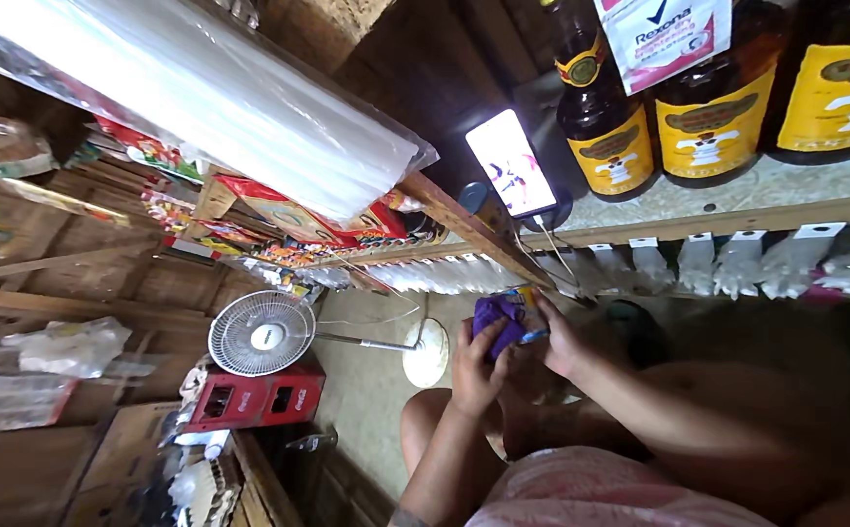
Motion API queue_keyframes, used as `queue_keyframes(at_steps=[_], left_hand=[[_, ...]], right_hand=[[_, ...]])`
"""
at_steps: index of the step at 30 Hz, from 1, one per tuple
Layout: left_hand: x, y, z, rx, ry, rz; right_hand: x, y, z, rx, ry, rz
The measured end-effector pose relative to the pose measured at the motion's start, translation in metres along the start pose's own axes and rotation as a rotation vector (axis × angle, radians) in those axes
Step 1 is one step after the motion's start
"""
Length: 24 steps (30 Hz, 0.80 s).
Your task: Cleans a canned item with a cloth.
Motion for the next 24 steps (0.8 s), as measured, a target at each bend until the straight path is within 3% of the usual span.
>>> queue_keyframes(at_steps=[7, 16, 24], left_hand=[[0.022, -0.006, -0.008, -0.124, -0.129, -0.141], [-0.003, -0.007, 0.005, -0.019, -0.104, -0.016], [0.027, -0.004, -0.015, -0.200, -0.278, -0.150]], right_hand=[[-0.004, 0.000, 0.007, 0.110, -0.058, -0.002], [0.000, 0.000, -0.003, -0.012, 0.062, 0.021], [-0.004, -0.002, 0.015, 0.251, -0.069, -0.055]])
Point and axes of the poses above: each hand's wrist, its own y-axis towards the middle knuckle, its own z-axis out of the palm, x = y × z, the point moved 9 cm from there along y, towards the middle knuckle, and after that the axes turned 15 degrees about z, right-handed, at the moved point
